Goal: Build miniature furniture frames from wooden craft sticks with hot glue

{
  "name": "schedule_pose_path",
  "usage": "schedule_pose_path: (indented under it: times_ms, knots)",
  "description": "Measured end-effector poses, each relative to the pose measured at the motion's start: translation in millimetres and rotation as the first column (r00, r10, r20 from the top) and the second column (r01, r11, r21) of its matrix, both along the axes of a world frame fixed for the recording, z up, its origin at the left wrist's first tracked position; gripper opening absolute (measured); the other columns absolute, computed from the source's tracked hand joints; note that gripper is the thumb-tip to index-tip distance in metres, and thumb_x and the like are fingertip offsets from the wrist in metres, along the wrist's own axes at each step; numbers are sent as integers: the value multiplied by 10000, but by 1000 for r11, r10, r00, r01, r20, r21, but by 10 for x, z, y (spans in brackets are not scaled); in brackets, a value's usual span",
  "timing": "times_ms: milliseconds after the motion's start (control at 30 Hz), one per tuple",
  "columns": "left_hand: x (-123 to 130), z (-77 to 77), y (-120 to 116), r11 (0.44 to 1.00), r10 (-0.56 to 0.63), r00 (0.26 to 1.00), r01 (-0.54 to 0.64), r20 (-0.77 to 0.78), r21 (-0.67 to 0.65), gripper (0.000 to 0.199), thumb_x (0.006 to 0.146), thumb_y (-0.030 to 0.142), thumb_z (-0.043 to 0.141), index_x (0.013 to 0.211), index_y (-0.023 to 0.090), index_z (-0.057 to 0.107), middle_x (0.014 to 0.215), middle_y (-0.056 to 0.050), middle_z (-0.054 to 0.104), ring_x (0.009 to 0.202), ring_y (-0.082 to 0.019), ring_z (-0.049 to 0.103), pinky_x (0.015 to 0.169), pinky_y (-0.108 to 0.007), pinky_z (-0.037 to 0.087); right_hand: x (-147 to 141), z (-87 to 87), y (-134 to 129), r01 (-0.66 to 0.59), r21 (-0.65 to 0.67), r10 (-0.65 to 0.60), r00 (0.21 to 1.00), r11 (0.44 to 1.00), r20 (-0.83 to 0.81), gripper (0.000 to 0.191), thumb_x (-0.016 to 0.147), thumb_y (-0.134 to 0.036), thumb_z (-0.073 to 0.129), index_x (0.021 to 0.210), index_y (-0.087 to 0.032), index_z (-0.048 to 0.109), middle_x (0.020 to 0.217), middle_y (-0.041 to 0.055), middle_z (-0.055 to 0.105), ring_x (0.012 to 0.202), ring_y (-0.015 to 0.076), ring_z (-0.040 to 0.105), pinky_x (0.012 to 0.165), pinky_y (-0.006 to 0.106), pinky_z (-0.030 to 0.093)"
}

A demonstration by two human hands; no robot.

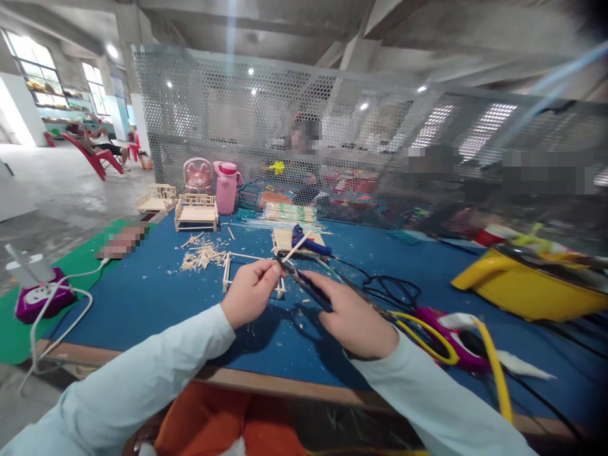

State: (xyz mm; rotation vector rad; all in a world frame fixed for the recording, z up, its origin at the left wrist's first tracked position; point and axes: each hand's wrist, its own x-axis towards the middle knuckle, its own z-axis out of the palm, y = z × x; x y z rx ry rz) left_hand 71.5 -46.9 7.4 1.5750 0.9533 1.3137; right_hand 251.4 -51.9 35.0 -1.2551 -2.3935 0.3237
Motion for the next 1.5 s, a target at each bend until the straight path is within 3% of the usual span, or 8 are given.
schedule_pose_path:
  times_ms: [267, 633, 833, 967, 1133, 1267, 1367, 1500]
  knots:
    - [14, 12, -40, 999, -30, 997, 30, -74, -12, 318, 819, 413, 411, 685, 144, 517, 529, 63, 355, 489, -73, 309, 483, -203, 258, -6, -84, 47, -58, 82, 58, 998, 995, 5, 626, 539, -37, 407, 1141, -158, 529, 1103, 90, 626, 1034, 238, 573, 882, 375, 457]
    - [43, -68, 16, 972, 6, 987, -43, -159, -230, 386, 823, 461, 350, 659, 153, 515, 433, 73, 310, 394, -77, 259, 412, -217, 214, -86, -299, -28, 190, 524, -317, 934, 830, 164, 583, 566, -83, 491, 1148, -55, 532, 850, 161, 609, 796, 290, 567, 689, 399, 447]
    - [-1, -16, -71, 996, -31, 964, 53, -264, 78, 350, 818, 409, 422, 644, 142, 566, 548, 25, 449, 556, -99, 405, 545, -219, 314, 57, -237, -40, 64, 32, -60, 994, 997, -90, 549, 606, -76, 389, 1133, -140, 526, 778, 43, 642, 711, 185, 590, 656, 293, 460]
    - [7, 12, -118, 963, -205, 978, 210, 42, -170, 331, 843, 375, 373, 864, 135, 601, 559, 47, 363, 478, -69, 307, 449, -195, 263, 290, -236, 77, 274, -46, -271, 960, 961, 71, 427, 710, -161, 413, 1119, -170, 537, 834, 55, 652, 764, 201, 599, 670, 295, 440]
    - [22, 39, -32, 847, -194, 932, 316, 305, -427, 335, 775, 150, 473, 1099, 98, 542, 599, 47, 416, 474, -42, 382, 452, -165, 337, 445, -492, 262, 488, 261, -553, 719, 833, 422, 489, 768, -471, 477, 1127, -148, 555, 1004, 160, 621, 927, 291, 575, 738, 369, 425]
    - [-26, 23, -26, 856, -182, 945, 288, 271, -429, 682, 719, 109, 601, 1335, 122, 305, 640, 32, 529, 553, -71, 541, 542, -198, 442, 359, -537, 170, 317, 538, -536, 783, 781, 317, 628, 760, -531, 490, 1220, -104, 486, 1237, 203, 506, 1170, 349, 406, 891, 483, 342]
    - [-36, 18, -49, 857, -273, 940, 334, 203, -393, 809, 708, 116, 624, 1384, 145, 180, 641, 11, 588, 559, -97, 579, 526, -209, 450, 202, -366, -18, -39, 622, -183, 940, 782, 289, 415, 850, -340, 445, 1206, -134, 503, 1254, 152, 513, 1175, 259, 426, 923, 404, 349]
    - [-43, 107, 6, 850, -386, 920, 386, 75, -359, 827, 692, 125, 614, 1388, 161, 168, 605, 33, 585, 592, -122, 602, 571, -240, 469, -20, -148, -65, -319, 591, 133, 932, 741, 336, 317, 879, -166, 373, 1139, -135, 552, 1038, 122, 651, 951, 206, 577, 764, 331, 428]
